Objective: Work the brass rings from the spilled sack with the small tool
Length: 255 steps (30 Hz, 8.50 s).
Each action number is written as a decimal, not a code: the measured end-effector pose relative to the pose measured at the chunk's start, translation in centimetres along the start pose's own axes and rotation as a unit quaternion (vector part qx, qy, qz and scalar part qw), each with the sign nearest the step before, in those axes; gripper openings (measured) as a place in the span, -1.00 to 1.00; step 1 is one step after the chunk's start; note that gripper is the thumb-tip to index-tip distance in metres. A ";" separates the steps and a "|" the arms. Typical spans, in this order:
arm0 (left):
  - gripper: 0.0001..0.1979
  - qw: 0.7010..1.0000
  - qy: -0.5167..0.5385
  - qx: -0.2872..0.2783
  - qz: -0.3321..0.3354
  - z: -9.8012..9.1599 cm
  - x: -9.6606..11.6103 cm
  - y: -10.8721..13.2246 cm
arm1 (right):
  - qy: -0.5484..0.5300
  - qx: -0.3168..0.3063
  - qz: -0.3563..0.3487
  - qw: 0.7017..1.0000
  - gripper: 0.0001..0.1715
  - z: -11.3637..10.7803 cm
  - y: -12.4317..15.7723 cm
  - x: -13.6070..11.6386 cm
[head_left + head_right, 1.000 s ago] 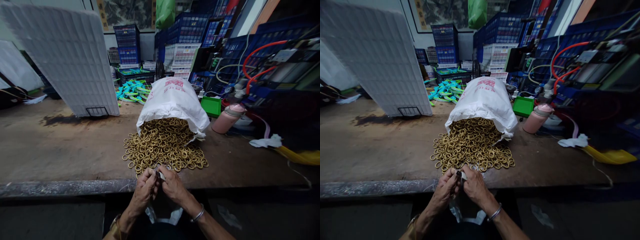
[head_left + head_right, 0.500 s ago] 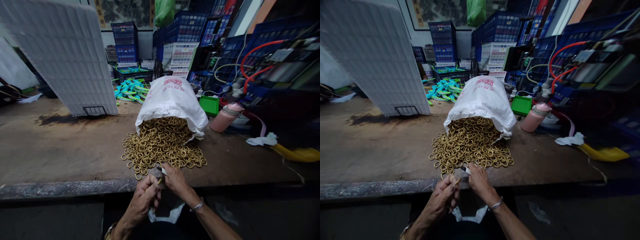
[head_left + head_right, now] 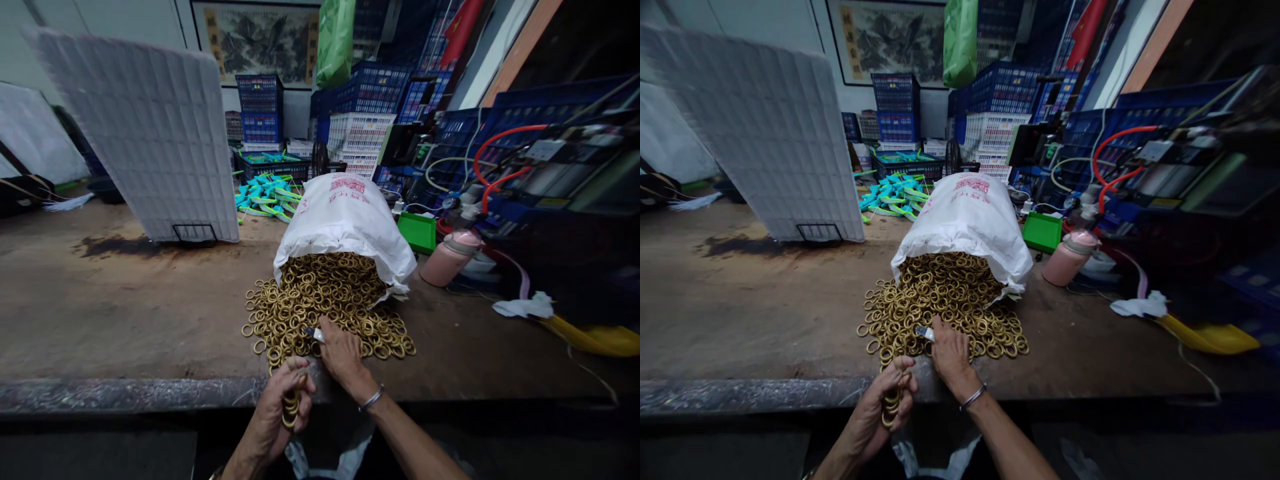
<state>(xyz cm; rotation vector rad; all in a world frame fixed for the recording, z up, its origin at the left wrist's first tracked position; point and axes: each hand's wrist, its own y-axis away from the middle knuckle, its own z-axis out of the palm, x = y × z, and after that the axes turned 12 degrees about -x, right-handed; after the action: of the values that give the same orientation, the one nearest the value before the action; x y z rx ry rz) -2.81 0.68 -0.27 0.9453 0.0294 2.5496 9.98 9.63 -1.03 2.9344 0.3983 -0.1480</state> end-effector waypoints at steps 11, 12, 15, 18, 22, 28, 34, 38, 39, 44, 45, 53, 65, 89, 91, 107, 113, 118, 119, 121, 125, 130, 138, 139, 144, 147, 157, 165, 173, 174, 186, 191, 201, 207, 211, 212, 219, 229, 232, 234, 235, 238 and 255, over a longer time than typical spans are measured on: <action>-0.74 0.997 0.044 0.065 0.012 -0.3 0.2 -1.0 | -0.279 0.023 -0.030 0.960 -0.92 -0.5 0.7 0.7; -0.72 0.997 0.019 0.075 0.022 -0.2 0.2 -1.2 | -0.345 0.019 -0.044 0.937 -0.91 -0.4 1.0 0.6; -0.66 0.988 -0.088 0.115 0.056 -0.1 -0.4 -1.6 | -0.507 -0.022 -0.063 0.859 -0.83 0.1 2.1 -0.2; -0.60 0.972 -0.183 0.132 0.062 -0.2 -1.1 -1.8 | -0.598 -0.068 -0.060 0.797 -0.84 0.7 3.2 -1.1; -0.68 0.957 -0.248 0.131 0.068 0.1 -1.0 -1.6 | -0.628 -0.091 -0.052 0.771 -0.81 0.7 3.8 -1.7; -0.86 0.886 -0.410 0.130 0.175 0.5 -0.1 -1.1 | -0.506 -0.052 -0.111 0.854 -0.78 -0.3 4.0 -1.2; -0.79 0.921 -0.361 0.103 0.102 -0.2 -0.6 -1.1 | -0.495 -0.050 -0.090 0.863 -0.76 0.4 3.9 -1.3; -0.71 0.976 -0.202 0.076 -0.029 0.0 -0.8 -1.0 | -0.514 -0.063 -0.093 0.850 -0.78 0.8 3.7 -1.1; -0.71 0.981 -0.179 0.068 -0.035 0.2 -0.8 -1.0 | -0.516 -0.070 -0.094 0.848 -0.77 0.8 3.7 -1.0; -0.68 0.979 -0.192 0.069 -0.015 0.6 -0.7 -1.0 | -0.413 -0.031 -0.091 0.906 -0.78 1.0 4.0 -0.1; -0.67 0.976 -0.202 0.075 -0.012 0.6 -0.8 -1.1 | -0.375 -0.027 -0.103 0.921 -0.81 1.2 4.2 0.1; -0.68 0.960 -0.262 0.095 0.008 0.6 -1.2 -1.6 | -0.224 -0.060 -0.138 0.963 -0.73 1.6 4.9 0.4; -0.71 0.974 -0.219 0.022 -0.056 0.9 -1.4 0.7 | -0.117 -0.085 -0.028 0.989 -0.71 1.1 3.5 0.3; -0.77 0.996 0.035 0.082 -0.017 -0.3 -0.3 -1.2 | -0.348 0.043 -0.105 0.931 -0.91 0.7 2.2 0.7; -0.77 0.996 -0.011 0.088 0.005 -0.1 -0.4 -1.4 | -0.379 0.028 -0.134 0.915 -0.90 0.5 2.9 0.6; -0.66 0.958 -0.266 0.103 -0.024 0.4 -1.0 -1.8 | -0.490 -0.046 -0.104 0.864 -0.76 0.8 3.4 -0.1; -0.68 0.972 -0.221 0.073 -0.037 0.6 -1.1 -1.8 | -0.513 -0.048 -0.080 0.853 -0.74 0.9 3.2 0.3; -0.66 0.958 -0.272 0.086 -0.027 0.7 -1.0 -1.8 | -0.417 -0.017 -0.099 0.903 -0.80 1.4 3.6 0.9; -0.66 0.955 -0.282 0.087 -0.023 0.7 -1.1 -1.9 | -0.389 -0.023 -0.112 0.914 -0.84 1.4 3.9 0.9; -0.67 0.949 -0.301 0.090 -0.013 0.7 -1.1 -1.9 | -0.333 -0.035 -0.133 0.933 -0.84 1.4 4.4 0.9; -0.67 0.940 -0.329 0.093 0.015 0.6 -1.2 -1.9 | -0.234 -0.048 -0.144 0.960 -0.70 1.1 5.0 0.7; -0.69 0.935 -0.340 0.097 0.010 0.7 -1.1 -1.6 | -0.174 -0.048 -0.123 0.976 -0.64 1.0 5.3 0.6; -0.67 0.934 -0.346 0.087 0.019 0.7 -1.1 -1.3 | -0.162 -0.036 -0.128 0.978 -0.67 1.3 5.1 0.6; -0.67 0.934 -0.346 0.087 0.020 0.7 -1.1 -1.3 | -0.167 -0.045 -0.134 0.976 -0.68 1.2 5.1 0.7; -0.68 0.935 -0.346 0.076 0.031 0.5 -1.2 -1.0 | -0.190 -0.091 -0.142 0.967 -0.72 0.6 5.2 0.5; -0.68 0.933 -0.349 0.075 0.039 0.4 -1.2 -1.0 | -0.172 -0.087 -0.128 0.973 -0.69 0.5 5.4 0.3; -0.71 0.937 -0.349 0.001 -0.003 2.4 -0.7 1.1 | -0.129 -0.063 -0.079 0.986 -0.69 1.0 5.3 2.1; -0.82 0.957 -0.075 0.063 -0.274 -1.0 -6.0 0.3 | -0.156 0.005 0.091 0.984 -0.87 1.1 6.4 6.4; -0.87 0.942 0.006 0.236 -0.237 -4.9 -9.0 -1.4 | -0.095 0.005 0.125 0.988 -0.85 1.2 6.7 6.7; -0.85 0.944 0.006 0.238 -0.229 -4.9 -9.1 -1.4 | -0.089 0.001 0.126 0.988 -0.86 1.2 6.6 6.6; -0.83 0.945 -0.072 0.223 -0.228 -3.6 -8.7 0.2 | -0.266 0.037 0.038 0.963 -0.90 1.7 6.8 6.0; -0.73 0.940 -0.329 0.049 -0.071 -0.7 -5.6 2.1 | -0.473 -0.043 0.013 0.880 -0.88 1.7 6.6 3.9; -0.73 0.746 -0.619 -0.060 0.238 -0.3 -2.6 0.2 | -0.692 -0.244 0.025 0.679 -0.84 -0.1 7.8 1.3; -0.84 0.815 -0.562 -0.004 0.138 0.6 -2.4 0.4 | -0.663 -0.198 -0.012 0.721 -0.79 0.5 8.0 0.9; -0.82 0.862 -0.500 0.016 0.088 1.6 -2.0 0.4 | -0.603 -0.141 -0.045 0.784 -0.72 0.7 7.8 1.1; -0.82 0.875 -0.477 0.022 0.080 1.8 -2.0 0.3 | -0.591 -0.132 -0.048 0.794 -0.72 0.7 7.7 1.1; -0.75 0.938 -0.345 0.037 -0.018 2.6 -1.9 0.6 | -0.579 -0.108 -0.061 0.806 -0.70 0.4 7.2 1.0; -0.73 0.976 -0.210 0.042 -0.045 1.5 -2.7 0.6 | -0.448 -0.051 -0.068 0.890 -0.76 0.7 7.2 1.7; -0.73 0.974 -0.219 0.053 -0.032 1.8 -2.6 0.5 | -0.350 -0.055 -0.098 0.930 -0.85 1.0 7.7 1.9; -0.72 0.971 -0.233 0.056 -0.025 1.9 -2.4 0.5 | -0.312 -0.072 -0.109 0.941 -0.82 1.2 7.9 1.9; -0.71 0.969 -0.240 0.058 -0.025 2.0 -2.4 0.5 | -0.299 -0.077 -0.111 0.945 -0.79 1.2 8.0 1.8; -0.70 0.963 -0.260 0.063 -0.032 1.8 -2.4 0.4 | -0.276 -0.081 -0.114 0.951 -0.77 1.1 8.1 1.6; -0.70 0.982 -0.187 -0.019 -0.023 2.2 -3.0 1.6 | -0.171 -0.079 -0.040 0.981 -0.76 0.5 6.4 1.1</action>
<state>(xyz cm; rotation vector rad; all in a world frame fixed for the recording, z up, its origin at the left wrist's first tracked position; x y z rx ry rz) 0.01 -2.27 -0.19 1.3754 -0.1048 2.2825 12.78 3.78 -0.60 2.6671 0.4484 -0.5926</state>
